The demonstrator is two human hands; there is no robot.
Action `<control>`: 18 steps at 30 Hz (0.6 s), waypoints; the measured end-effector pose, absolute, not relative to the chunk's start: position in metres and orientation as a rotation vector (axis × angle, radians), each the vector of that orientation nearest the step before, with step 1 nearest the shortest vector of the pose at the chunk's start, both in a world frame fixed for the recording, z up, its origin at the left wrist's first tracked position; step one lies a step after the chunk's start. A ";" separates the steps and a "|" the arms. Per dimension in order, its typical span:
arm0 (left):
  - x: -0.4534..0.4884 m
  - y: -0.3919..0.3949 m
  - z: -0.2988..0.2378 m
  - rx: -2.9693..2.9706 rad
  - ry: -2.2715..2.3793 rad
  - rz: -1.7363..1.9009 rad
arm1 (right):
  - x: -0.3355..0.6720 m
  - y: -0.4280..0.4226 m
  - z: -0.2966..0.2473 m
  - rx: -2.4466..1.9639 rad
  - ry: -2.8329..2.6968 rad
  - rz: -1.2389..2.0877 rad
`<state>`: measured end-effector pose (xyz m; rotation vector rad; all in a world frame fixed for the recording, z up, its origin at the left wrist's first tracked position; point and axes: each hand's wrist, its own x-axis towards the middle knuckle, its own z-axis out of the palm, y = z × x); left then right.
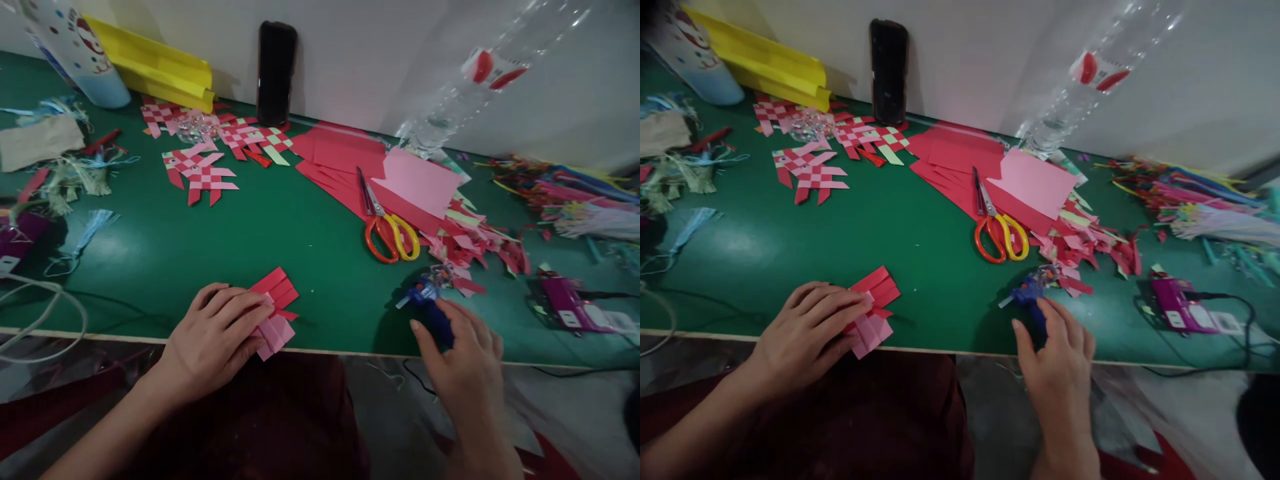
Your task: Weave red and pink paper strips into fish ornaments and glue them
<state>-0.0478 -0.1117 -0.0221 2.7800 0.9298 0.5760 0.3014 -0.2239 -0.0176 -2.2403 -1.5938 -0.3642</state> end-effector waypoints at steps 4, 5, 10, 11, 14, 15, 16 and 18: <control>-0.049 -0.112 -0.025 2.788 0.942 0.563 | 0.309 -0.223 -0.026 -2.303 -1.522 -0.248; -0.050 -0.112 -0.026 2.792 0.937 0.561 | 0.311 -0.222 -0.026 -2.321 -1.503 -0.236; -0.052 -0.111 -0.028 2.814 0.910 0.560 | 0.324 -0.212 -0.025 -2.396 -1.508 -0.203; -0.052 -0.111 -0.028 2.816 0.910 0.562 | 0.326 -0.210 -0.025 -2.410 -1.525 -0.189; -0.051 -0.112 -0.028 2.812 0.922 0.572 | 0.329 -0.210 -0.023 -2.404 -1.510 -0.167; -0.051 -0.112 -0.028 2.809 0.925 0.575 | 0.329 -0.212 -0.021 -2.377 -1.464 -0.183; -0.051 -0.112 -0.028 2.805 0.927 0.575 | 0.328 -0.215 -0.019 -2.339 -1.399 -0.202; -0.051 -0.112 -0.029 2.794 0.924 0.577 | 0.323 -0.224 -0.013 -2.231 -1.295 -0.201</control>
